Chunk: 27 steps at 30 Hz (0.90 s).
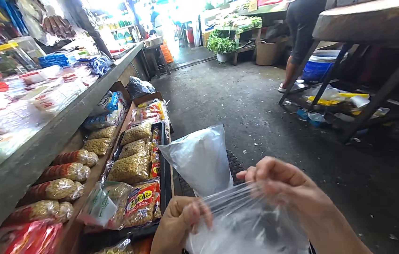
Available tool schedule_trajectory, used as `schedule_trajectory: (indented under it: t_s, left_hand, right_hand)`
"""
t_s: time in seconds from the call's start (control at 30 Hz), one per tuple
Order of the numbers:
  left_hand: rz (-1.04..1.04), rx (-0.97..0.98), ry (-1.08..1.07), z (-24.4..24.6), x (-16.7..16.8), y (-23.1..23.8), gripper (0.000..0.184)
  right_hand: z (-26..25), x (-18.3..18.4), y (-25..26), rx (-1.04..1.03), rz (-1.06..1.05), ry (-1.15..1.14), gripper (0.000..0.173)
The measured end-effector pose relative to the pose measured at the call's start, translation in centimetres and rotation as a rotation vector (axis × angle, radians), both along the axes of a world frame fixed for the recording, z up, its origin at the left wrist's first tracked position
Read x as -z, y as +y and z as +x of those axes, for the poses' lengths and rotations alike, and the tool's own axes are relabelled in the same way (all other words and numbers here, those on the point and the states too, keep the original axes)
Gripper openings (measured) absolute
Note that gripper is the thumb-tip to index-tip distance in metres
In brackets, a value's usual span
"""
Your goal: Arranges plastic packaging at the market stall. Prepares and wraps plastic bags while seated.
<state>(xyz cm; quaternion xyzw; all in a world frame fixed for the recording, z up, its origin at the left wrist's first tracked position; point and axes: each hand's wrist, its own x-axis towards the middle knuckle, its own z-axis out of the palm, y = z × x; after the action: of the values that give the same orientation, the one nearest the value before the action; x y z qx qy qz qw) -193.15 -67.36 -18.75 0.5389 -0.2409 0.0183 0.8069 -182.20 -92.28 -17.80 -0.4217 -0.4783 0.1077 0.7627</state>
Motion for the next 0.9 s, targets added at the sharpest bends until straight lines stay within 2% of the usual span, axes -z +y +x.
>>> schedule_trajectory:
  t_s: [0.07, 0.13, 0.23, 0.27, 0.33, 0.4, 0.47, 0.57, 0.67, 0.73, 0.8, 0.9]
  left_hand:
    - [-0.047, 0.069, -0.087, 0.3, 0.8, 0.9, 0.024]
    - [-0.114, -0.011, -0.134, 0.9, 0.5, 1.6, 0.022]
    - [0.022, -0.446, -0.005, 1.7, -3.1, 1.9, 0.011]
    - [0.086, -0.587, 0.069, 2.3, -4.8, 1.6, 0.013]
    - [0.262, -0.757, 0.176, 4.3, -7.5, 1.4, 0.021]
    - [0.387, -0.854, 0.233, 6.7, -8.1, 2.0, 0.016]
    - [0.496, -0.851, 0.288, 8.5, -6.8, 3.1, 0.008]
    - [0.548, -0.79, 0.37, 9.3, -3.7, 3.7, 0.016]
    - [0.412, -0.724, 0.503, 8.8, -0.5, 2.8, 0.02]
    - [0.276, -0.682, 0.594, 8.2, 0.9, 1.7, 0.019]
    - [0.185, -0.654, 0.621, 7.9, 1.8, 1.2, 0.015]
    - [0.174, -0.631, 0.623, 8.2, 1.9, 1.2, 0.018]
  right_hand:
    - [0.7, -1.2, -0.1, -0.06, 0.124, 0.066, 0.022]
    - [1.3, -2.4, 0.1, -0.082, 0.126, 0.105, 0.02]
    - [2.3, -4.8, 1.3, 0.081, 0.054, 0.209, 0.018]
    - [2.7, -5.8, 1.9, 0.142, 0.036, 0.257, 0.022]
    - [3.4, -7.9, 3.2, 0.254, -0.045, 0.356, 0.029]
    - [4.6, -8.7, 4.4, 0.296, -0.114, 0.489, 0.026]
    - [5.7, -8.0, 5.3, 0.318, -0.198, 0.589, 0.021]
    - [5.8, -6.0, 5.9, 0.341, -0.329, 0.651, 0.016]
    - [5.9, -3.8, 5.7, 0.349, -0.371, 0.687, 0.016]
    - [6.1, -3.1, 5.3, 0.367, -0.459, 0.62, 0.015]
    - [6.2, -2.7, 4.9, 0.413, -0.587, 0.513, 0.016]
    - [6.6, -2.0, 4.5, 0.435, -0.751, 0.414, 0.018]
